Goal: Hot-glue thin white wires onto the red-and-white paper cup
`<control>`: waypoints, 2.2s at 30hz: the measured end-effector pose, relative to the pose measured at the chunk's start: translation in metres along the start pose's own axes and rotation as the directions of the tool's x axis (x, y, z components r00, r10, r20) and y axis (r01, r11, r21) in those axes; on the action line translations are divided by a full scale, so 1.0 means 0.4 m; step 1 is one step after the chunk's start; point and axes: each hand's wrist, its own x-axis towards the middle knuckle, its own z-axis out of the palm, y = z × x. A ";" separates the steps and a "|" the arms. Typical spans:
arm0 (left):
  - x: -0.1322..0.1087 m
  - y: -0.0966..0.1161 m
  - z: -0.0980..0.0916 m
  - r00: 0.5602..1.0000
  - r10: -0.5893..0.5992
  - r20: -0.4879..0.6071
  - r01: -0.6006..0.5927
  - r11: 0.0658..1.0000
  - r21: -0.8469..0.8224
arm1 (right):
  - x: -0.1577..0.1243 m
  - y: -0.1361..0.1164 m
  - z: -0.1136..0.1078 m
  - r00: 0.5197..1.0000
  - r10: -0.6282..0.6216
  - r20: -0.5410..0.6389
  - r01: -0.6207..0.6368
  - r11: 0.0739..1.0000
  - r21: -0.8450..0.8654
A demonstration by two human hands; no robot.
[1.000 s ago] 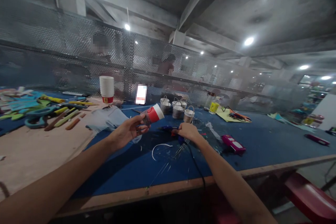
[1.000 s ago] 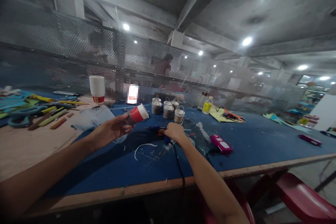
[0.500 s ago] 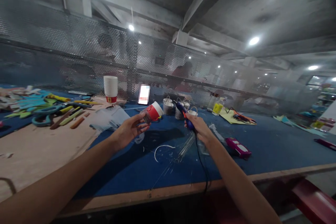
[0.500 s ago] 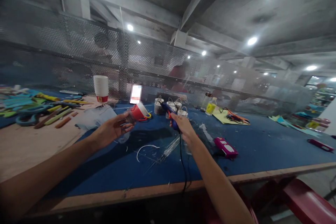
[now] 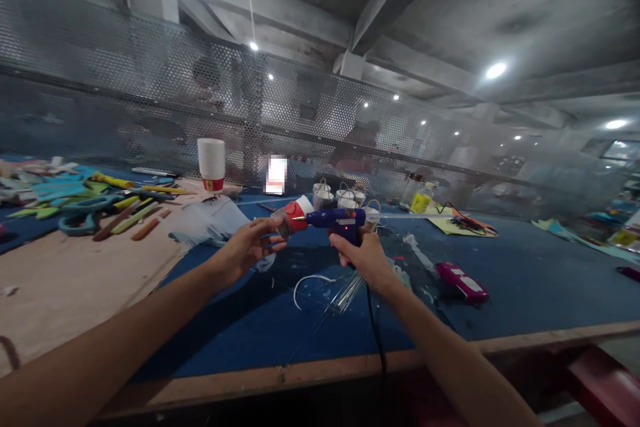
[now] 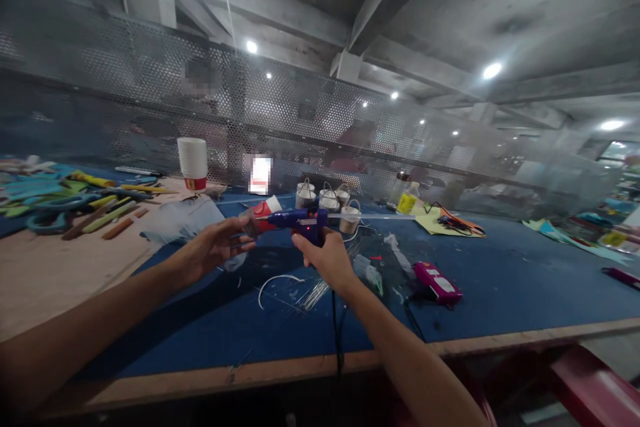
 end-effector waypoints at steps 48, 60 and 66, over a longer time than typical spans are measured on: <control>0.000 -0.017 -0.005 1.000 0.011 0.008 -0.012 0.996 0.093 | -0.009 0.064 0.028 0.908 -0.418 -0.038 0.270 0.652 -0.709; 0.005 -0.017 -0.004 1.000 0.004 -0.010 -0.004 0.997 0.076 | -0.012 0.068 0.026 0.913 -0.407 -0.034 0.244 0.612 -0.752; 0.000 -0.015 -0.005 1.000 0.012 0.000 -0.012 0.996 0.088 | -0.015 0.064 0.026 0.922 -0.387 -0.025 0.232 0.603 -0.763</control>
